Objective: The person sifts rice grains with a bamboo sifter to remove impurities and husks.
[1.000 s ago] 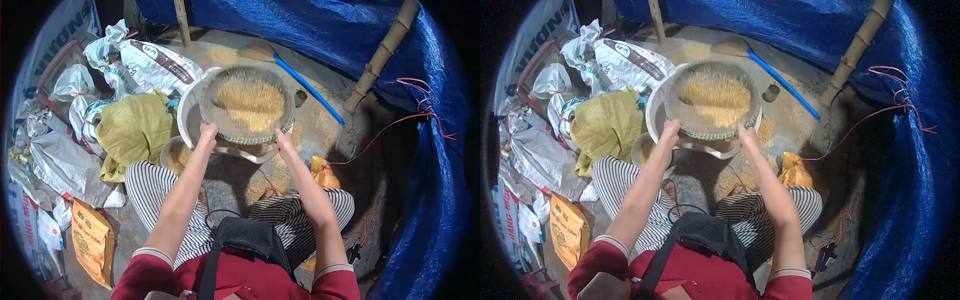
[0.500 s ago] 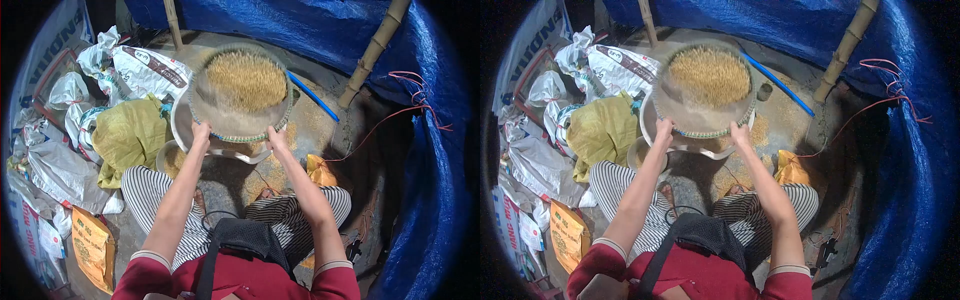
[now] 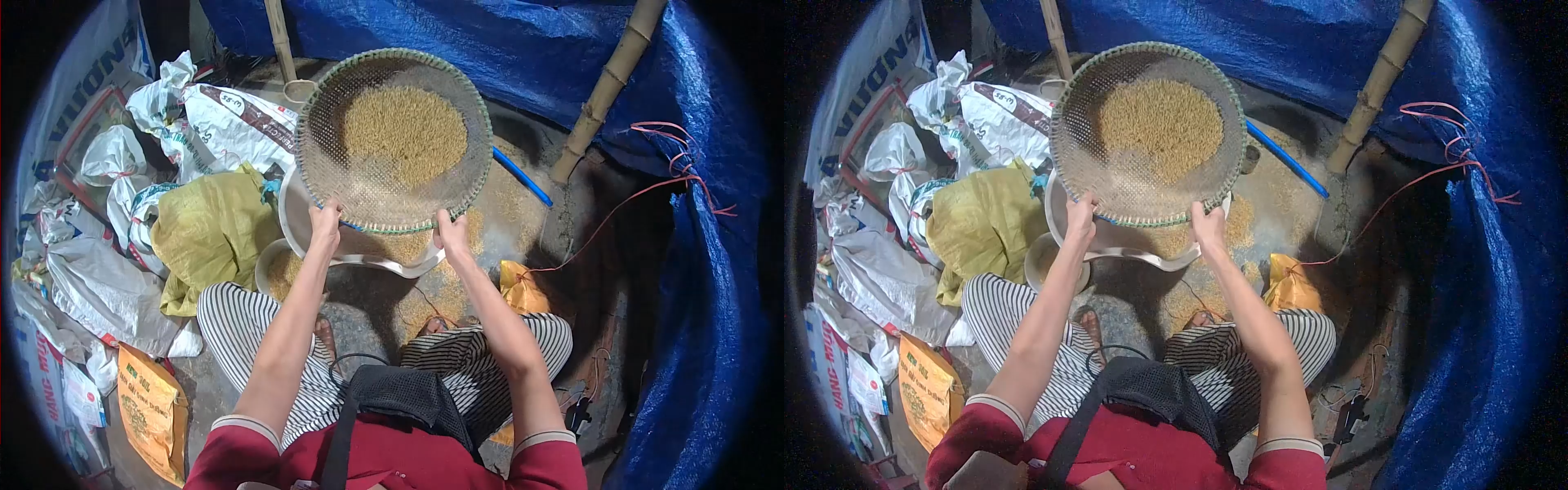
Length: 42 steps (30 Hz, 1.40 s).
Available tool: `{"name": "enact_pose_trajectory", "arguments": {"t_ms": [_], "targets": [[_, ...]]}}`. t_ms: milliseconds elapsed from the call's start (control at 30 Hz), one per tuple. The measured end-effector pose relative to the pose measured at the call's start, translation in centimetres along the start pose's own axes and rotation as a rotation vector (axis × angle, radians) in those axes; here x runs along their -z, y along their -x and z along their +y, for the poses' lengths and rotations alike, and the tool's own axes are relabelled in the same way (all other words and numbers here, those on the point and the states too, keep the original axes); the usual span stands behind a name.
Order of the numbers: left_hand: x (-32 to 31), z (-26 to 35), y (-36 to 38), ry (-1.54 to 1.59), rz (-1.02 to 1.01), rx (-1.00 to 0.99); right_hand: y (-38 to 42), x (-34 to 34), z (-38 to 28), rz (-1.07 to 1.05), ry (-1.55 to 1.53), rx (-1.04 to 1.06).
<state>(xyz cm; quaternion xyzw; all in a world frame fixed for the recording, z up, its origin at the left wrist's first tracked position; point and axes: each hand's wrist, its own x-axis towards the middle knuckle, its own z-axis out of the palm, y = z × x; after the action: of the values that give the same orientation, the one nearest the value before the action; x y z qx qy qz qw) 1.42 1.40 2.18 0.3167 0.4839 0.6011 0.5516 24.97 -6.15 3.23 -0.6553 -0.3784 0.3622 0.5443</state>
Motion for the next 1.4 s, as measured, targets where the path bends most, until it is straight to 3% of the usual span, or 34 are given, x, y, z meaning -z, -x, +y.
{"name": "enact_pose_trajectory", "arguments": {"t_ms": [33,100,200,300,400,467,600,767,833,867,933,1033,1100,1133,1200,1267,1333,1400], "targets": [[0.1,-0.6,-0.2,-0.013,0.007,0.013,0.0,0.0,0.5,-0.001,0.001,-0.003],[0.6,-1.2,0.3,-0.027,0.02,0.027,0.3,-0.1,0.7,0.022,0.027,-0.215],[0.3,-1.1,2.5,-0.09,0.092,0.181,1.8,-0.2,-0.1,0.001,-0.019,-0.405],[0.0,0.2,3.6,-0.078,-0.005,0.31,2.5,0.2,-1.1,-0.088,-0.054,-0.444],[0.2,-0.6,1.9,-0.106,0.059,0.252,2.6,0.2,-1.9,-0.069,-0.081,-0.328],[-0.1,-0.2,1.2,-0.121,0.041,-0.004,1.5,0.3,-0.4,-0.027,-0.03,-0.238],[-1.0,2.6,1.8,0.001,-0.041,-0.054,0.5,0.3,0.2,-0.002,0.042,-0.145],[-0.9,0.9,2.7,0.022,0.049,0.041,1.1,0.3,-0.7,0.001,0.087,-0.285],[-0.7,0.5,3.2,-0.085,0.092,0.243,2.3,0.1,-1.1,-0.022,-0.041,-0.304],[-0.5,0.4,3.5,-0.083,0.102,0.246,2.6,0.0,-1.2,-0.035,-0.178,-0.311],[-0.6,0.2,3.5,-0.095,0.069,0.216,3.1,0.3,-2.4,-0.064,-0.07,-0.418],[-0.7,0.7,2.5,-0.05,0.034,0.108,2.9,0.3,-2.5,-0.012,-0.084,-0.298],[-1.2,1.9,2.4,0.014,0.02,0.083,0.8,0.2,0.1,0.061,0.013,-0.043],[-1.3,2.5,2.1,0.076,0.023,0.069,0.6,0.3,-0.7,0.071,0.005,-0.034],[-0.8,0.9,0.3,0.107,-0.009,0.013,0.9,0.5,-1.7,0.002,0.018,-0.081],[-0.6,0.1,0.3,0.039,0.103,-0.024,0.1,0.3,-0.4,0.01,0.019,-0.09],[-0.4,-0.2,1.4,0.018,0.072,0.018,1.1,0.2,-0.6,0.01,0.024,-0.105],[-0.5,-0.1,2.3,-0.068,0.129,0.208,2.6,0.3,-2.6,-0.058,-0.1,-0.283]]}}
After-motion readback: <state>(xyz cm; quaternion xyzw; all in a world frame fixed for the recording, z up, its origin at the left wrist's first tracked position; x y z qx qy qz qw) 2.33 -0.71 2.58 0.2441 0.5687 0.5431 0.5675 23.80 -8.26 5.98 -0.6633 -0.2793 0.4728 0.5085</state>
